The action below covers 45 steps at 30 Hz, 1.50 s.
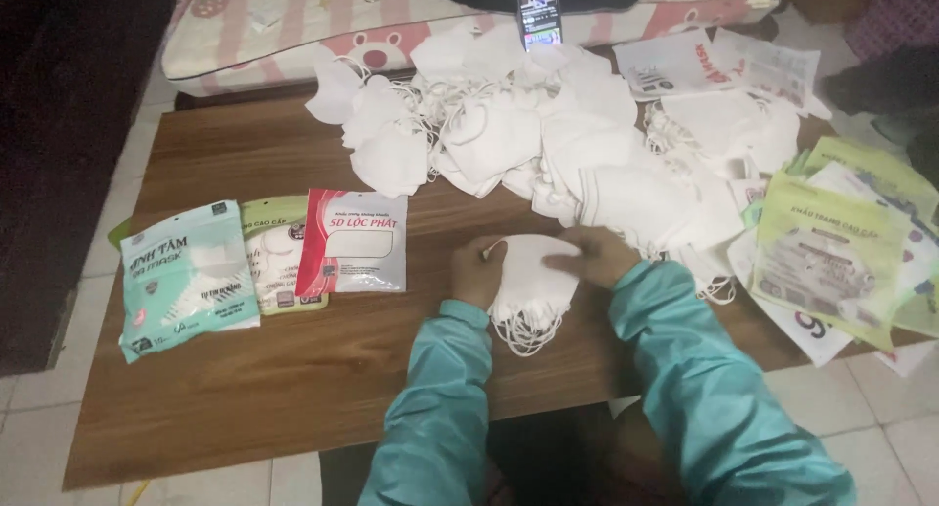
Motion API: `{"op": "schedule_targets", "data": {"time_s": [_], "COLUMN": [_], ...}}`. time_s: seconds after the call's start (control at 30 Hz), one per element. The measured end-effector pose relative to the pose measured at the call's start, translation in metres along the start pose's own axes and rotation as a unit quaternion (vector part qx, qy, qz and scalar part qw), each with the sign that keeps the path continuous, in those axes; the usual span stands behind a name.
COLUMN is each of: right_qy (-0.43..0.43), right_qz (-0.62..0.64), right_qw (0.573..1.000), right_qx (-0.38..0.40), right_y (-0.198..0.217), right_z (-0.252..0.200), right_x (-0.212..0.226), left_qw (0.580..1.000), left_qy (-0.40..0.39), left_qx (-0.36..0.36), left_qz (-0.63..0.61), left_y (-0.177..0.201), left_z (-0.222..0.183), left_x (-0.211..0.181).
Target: Sorting and stacking individual white face masks from a large pile on a wooden table.
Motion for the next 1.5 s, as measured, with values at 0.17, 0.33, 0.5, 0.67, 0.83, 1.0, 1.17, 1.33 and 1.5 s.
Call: {"op": "schedule_targets", "data": {"time_s": [0.17,0.33,0.5,0.67,0.83,1.0,1.17,1.33,1.5], "right_qy": [-0.064,-0.127,-0.218,-0.187,-0.152,-0.049,-0.038,-0.055,-0.077], "right_qz": [-0.187,-0.336,-0.309,-0.352,-0.361,0.003,0.161,0.209,0.223], "right_qw": [0.958,0.89,0.895,0.884,0.874,0.946,0.974,0.976,0.971], "right_qx": [-0.207,-0.279,-0.237,-0.244,-0.288,-0.321,-0.157,-0.014,0.028], "right_y": [0.047,0.082,0.082,0.082,0.083,0.082,0.059,0.024,0.014], "right_z": [0.029,0.019,0.009,0.008,0.015,0.011,-0.004,0.011,0.011], "right_x": [-0.063,-0.045,-0.02,-0.006,-0.036,-0.042,-0.005,-0.02,-0.012], "left_qw": [1.0,0.999,0.999,0.994,0.991,0.992,0.993,0.99,0.978], "left_qy": [0.004,-0.028,-0.043,-0.08,-0.101,0.028,0.047,0.045,0.049], "left_qx": [-0.018,-0.03,-0.026,-0.056,-0.086,-0.088,-0.064,-0.033,0.003], "left_qz": [-0.019,-0.016,0.002,0.038,0.021,-0.085,-0.092,-0.132,-0.203], "left_y": [0.004,-0.001,-0.011,0.001,-0.003,-0.005,-0.001,0.002,0.0], "left_z": [0.003,0.009,0.016,0.004,-0.001,-0.002,-0.011,-0.016,-0.012], "left_x": [-0.02,-0.013,-0.005,-0.04,-0.037,-0.019,-0.018,-0.012,-0.007]}}
Point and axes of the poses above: each hand's wrist, its own z-axis towards the middle knuckle, its own y-axis out of the back of the hand, x = y × z, the point moved 4 cm from there along z, towards the middle knuckle, and after that the axes turned 7 degrees about -x, right-handed, at the moved point
